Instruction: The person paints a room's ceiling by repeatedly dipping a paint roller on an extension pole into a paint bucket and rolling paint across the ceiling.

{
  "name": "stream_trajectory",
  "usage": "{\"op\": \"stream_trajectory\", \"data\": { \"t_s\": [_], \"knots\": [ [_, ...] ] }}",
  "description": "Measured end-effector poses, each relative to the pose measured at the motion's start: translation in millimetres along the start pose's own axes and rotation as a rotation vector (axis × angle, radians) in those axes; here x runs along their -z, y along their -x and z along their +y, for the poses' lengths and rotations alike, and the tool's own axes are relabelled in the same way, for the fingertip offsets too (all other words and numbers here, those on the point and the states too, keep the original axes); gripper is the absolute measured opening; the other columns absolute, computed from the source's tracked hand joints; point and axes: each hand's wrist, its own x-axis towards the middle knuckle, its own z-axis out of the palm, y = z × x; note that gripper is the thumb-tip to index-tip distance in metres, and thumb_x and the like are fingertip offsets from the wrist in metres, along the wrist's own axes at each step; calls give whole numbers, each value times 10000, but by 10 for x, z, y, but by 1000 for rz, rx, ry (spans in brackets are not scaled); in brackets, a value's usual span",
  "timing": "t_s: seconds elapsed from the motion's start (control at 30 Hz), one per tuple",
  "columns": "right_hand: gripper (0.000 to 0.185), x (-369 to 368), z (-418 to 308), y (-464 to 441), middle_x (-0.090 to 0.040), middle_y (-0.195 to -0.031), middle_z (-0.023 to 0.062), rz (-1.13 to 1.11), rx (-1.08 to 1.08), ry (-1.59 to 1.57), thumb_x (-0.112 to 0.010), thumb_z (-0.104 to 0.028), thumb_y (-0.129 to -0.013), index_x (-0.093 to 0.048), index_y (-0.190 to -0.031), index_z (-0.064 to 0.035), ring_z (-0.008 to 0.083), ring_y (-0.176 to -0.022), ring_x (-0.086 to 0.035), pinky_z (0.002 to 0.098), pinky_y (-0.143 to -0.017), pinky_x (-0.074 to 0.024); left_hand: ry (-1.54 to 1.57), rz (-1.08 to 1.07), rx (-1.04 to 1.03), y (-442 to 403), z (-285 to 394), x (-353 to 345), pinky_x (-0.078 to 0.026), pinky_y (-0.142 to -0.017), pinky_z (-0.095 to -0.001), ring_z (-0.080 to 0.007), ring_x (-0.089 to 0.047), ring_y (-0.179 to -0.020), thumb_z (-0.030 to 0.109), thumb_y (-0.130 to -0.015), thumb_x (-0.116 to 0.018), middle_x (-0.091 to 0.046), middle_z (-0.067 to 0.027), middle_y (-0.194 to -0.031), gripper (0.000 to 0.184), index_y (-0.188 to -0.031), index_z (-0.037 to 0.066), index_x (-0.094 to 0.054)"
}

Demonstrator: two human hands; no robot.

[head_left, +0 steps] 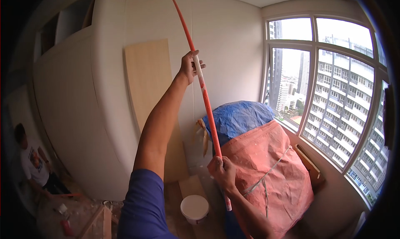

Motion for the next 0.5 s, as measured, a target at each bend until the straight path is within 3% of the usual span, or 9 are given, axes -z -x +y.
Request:
{"op": "stream_trajectory", "data": {
  "t_s": [0.07,0.33,0.43,0.5],
  "knots": [
    [346,63,-42,56,-571,-608,89,-4,40,72,-562,-299,-1029,-616,-850,-9,169,-545,-582,341,-540,-447,4,14,-13,44,-6,-25,-401,-1005,-420,-305,-645,-1056,518,-804,-668,-596,-159,-1120,677,-1257,39,-514],
    [299,610,67,1160,-569,-646,138,-32,-54,98,-550,-265,-1028,-620,-906,-1,200,-575,-596,361,-561,-461,-97,-294,-28,1228,-104,-168,-426,-1007,-410,-286,-630,-1122,493,-846,-638,-600,-126,-1156,653,-1296,40,-502],
    [319,900,248,1750,-508,-583,19,-11,-25,85,-500,-237,-1040,-585,-829,-13,97,-533,-509,288,-496,-410,-108,-470,-22,1897,-105,-315,-413,-1051,-418,-276,-603,-1181,497,-833,-651,-576,-130,-1222,750,-1379,25,-446],
    [339,1108,229,2132,-504,-577,8,5,-11,88,-509,-273,-1045,-583,-830,-21,89,-524,-506,278,-488,-404,-122,-578,-17,2331,-51,-439,-395,-1088,-426,-275,-574,-1228,508,-819,-663,-548,-134,-1273,853,-1449,14,-368]
  ]
}}
